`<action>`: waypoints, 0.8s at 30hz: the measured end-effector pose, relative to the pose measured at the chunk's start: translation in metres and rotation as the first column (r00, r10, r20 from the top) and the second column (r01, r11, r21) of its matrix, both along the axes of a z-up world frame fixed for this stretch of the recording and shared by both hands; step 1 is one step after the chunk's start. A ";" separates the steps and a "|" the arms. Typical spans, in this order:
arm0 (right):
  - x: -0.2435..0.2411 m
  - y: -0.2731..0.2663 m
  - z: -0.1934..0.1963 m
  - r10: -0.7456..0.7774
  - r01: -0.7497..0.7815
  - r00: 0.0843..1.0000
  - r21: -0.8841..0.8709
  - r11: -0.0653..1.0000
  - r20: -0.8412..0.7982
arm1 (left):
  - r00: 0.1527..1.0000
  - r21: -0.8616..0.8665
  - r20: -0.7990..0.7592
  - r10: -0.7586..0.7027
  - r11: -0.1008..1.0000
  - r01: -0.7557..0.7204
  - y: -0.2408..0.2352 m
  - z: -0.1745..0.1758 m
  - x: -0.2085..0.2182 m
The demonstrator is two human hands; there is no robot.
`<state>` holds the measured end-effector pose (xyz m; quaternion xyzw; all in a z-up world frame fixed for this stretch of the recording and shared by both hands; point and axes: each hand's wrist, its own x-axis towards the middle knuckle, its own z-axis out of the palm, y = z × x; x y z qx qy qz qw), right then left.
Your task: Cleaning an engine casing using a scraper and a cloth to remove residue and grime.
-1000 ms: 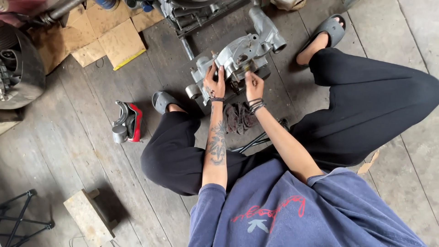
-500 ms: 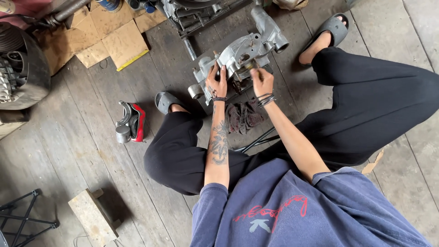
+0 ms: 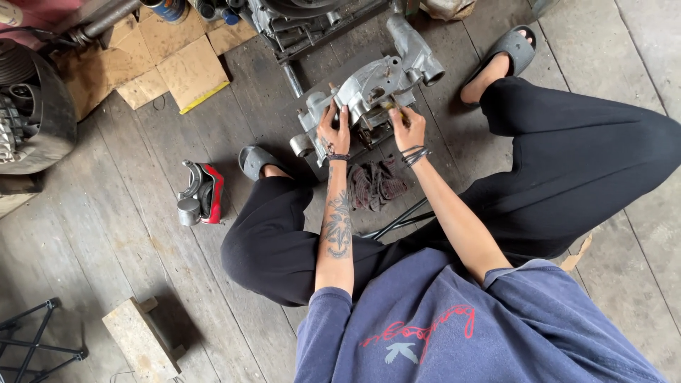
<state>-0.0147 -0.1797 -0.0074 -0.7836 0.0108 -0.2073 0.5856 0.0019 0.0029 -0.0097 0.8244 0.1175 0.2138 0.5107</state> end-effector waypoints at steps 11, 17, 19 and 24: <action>0.014 -0.102 -0.027 -0.005 -0.092 0.988 -0.624 0.776 -0.152 | 1.000 0.005 0.020 0.021 1.000 -0.021 -0.001 0.004 0.006; 0.064 -0.116 -0.011 0.019 -0.115 0.990 -0.712 0.693 -0.142 | 1.000 0.033 0.013 -0.001 0.999 0.000 -0.004 0.014 0.003; 0.071 -0.110 -0.002 -0.014 -0.114 0.985 -0.715 0.689 -0.170 | 1.000 0.048 0.004 -0.012 0.999 0.012 -0.004 0.021 -0.003; 0.085 -0.115 -0.002 0.067 -0.254 0.953 -0.659 0.708 -0.296 | 0.999 0.068 0.047 -0.020 0.998 0.017 -0.003 0.024 -0.001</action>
